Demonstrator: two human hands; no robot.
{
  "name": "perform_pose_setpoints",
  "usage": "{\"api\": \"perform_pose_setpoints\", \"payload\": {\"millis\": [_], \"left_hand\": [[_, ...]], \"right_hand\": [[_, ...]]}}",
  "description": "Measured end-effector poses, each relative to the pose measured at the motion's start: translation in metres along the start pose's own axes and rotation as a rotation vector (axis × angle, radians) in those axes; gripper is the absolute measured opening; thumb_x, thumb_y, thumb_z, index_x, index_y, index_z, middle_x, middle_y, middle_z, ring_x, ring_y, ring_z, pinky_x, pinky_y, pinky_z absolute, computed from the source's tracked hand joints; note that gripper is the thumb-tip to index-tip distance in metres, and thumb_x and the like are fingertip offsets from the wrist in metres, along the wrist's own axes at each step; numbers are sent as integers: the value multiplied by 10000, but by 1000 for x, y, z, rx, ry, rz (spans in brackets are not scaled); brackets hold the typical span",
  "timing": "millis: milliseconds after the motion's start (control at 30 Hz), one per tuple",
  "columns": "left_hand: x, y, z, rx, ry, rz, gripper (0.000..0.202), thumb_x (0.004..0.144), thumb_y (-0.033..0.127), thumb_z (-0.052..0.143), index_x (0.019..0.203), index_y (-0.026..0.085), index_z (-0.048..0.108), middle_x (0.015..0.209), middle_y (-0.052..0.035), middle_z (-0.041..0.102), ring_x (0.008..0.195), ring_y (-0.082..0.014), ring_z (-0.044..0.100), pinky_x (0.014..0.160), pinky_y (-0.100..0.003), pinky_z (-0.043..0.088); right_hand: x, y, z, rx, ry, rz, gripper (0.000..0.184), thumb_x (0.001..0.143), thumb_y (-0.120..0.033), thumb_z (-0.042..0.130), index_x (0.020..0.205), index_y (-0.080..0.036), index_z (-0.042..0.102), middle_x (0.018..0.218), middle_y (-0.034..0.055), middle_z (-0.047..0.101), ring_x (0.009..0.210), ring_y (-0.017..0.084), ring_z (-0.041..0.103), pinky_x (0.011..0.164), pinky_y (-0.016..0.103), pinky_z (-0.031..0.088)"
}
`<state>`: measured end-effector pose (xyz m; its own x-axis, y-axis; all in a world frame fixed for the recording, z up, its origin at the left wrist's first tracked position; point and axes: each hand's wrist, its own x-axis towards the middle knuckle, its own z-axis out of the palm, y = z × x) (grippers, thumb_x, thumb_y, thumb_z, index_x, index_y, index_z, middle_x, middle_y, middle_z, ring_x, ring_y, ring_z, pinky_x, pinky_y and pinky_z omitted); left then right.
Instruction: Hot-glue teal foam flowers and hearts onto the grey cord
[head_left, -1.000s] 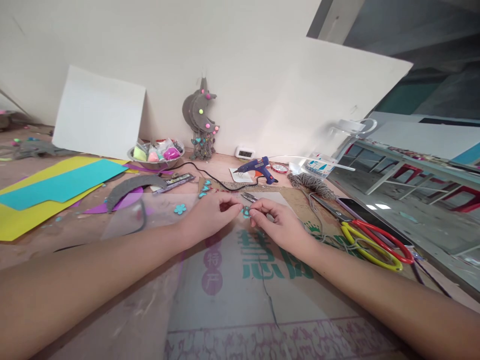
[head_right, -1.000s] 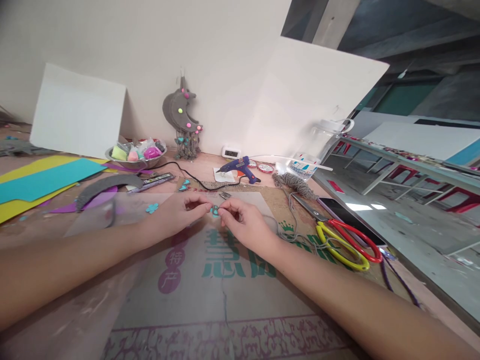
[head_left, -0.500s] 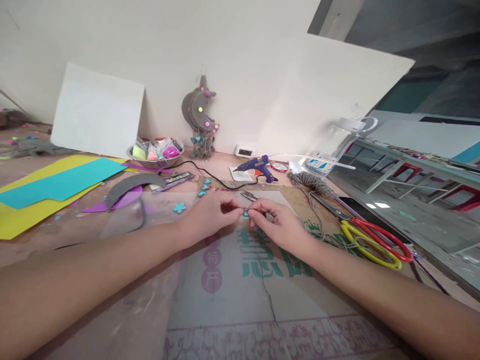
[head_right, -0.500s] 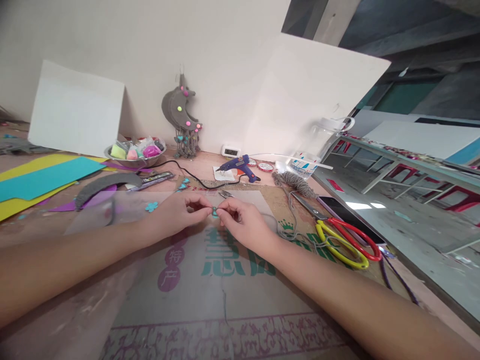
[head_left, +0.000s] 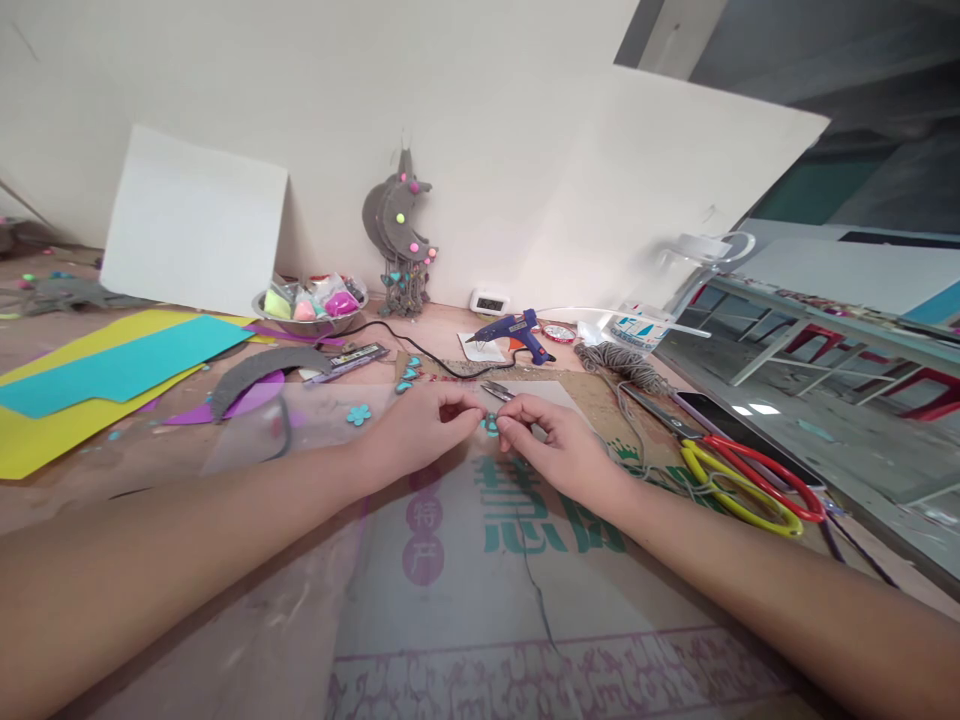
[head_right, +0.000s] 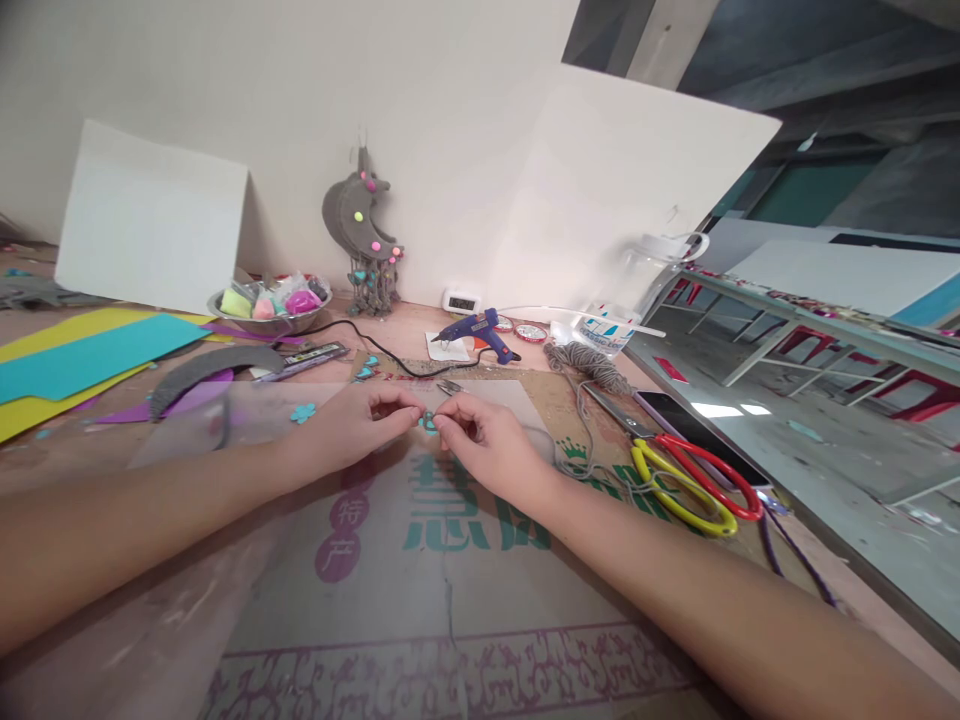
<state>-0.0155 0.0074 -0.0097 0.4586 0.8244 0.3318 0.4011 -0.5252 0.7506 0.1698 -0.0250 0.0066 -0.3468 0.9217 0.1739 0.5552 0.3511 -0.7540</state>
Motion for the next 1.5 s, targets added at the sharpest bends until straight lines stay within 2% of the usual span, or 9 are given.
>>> {"api": "perform_pose_setpoints", "payload": {"millis": [400, 633, 900, 1133, 1500], "left_hand": [[-1, 1, 1, -4, 10, 51, 193, 753, 197, 482, 747, 173, 673, 724, 15, 669, 641, -109, 573, 591, -202, 419], [-1, 2, 2, 87, 17, 67, 157, 738, 185, 476, 717, 163, 631, 675, 19, 626, 612, -106, 541, 573, -208, 402], [0, 3, 1, 49, -6, 73, 226, 773, 171, 441, 815, 173, 663, 802, 8, 669, 711, -121, 570, 596, -207, 403], [-1, 1, 2, 48, -3, 52, 221, 782, 183, 441, 782, 167, 661, 750, 9, 661, 679, -118, 567, 589, -209, 403], [-2, 5, 1, 48, 9, 68, 170, 753, 178, 473, 724, 174, 640, 688, 27, 636, 611, -98, 540, 584, -206, 405]], "right_hand": [[0, -3, 0, -47, 11, 4, 165, 860, -287, 451, 750, -187, 523, 639, -10, 574, 579, 118, 546, 543, 230, 422], [0, -3, 2, -34, -7, 6, 164, 861, -293, 457, 760, -183, 525, 630, -14, 559, 565, 112, 536, 523, 219, 414], [1, 1, 0, -78, 20, -20, 181, 872, -306, 450, 758, -183, 518, 645, -14, 555, 573, 106, 508, 533, 218, 397], [2, 6, 1, -4, 25, -14, 170, 868, -304, 455, 757, -186, 510, 649, -15, 559, 579, 109, 533, 548, 219, 418], [1, 0, -1, -55, 8, -33, 196, 876, -298, 436, 746, -182, 525, 646, -9, 554, 586, 113, 522, 563, 227, 422]]}}
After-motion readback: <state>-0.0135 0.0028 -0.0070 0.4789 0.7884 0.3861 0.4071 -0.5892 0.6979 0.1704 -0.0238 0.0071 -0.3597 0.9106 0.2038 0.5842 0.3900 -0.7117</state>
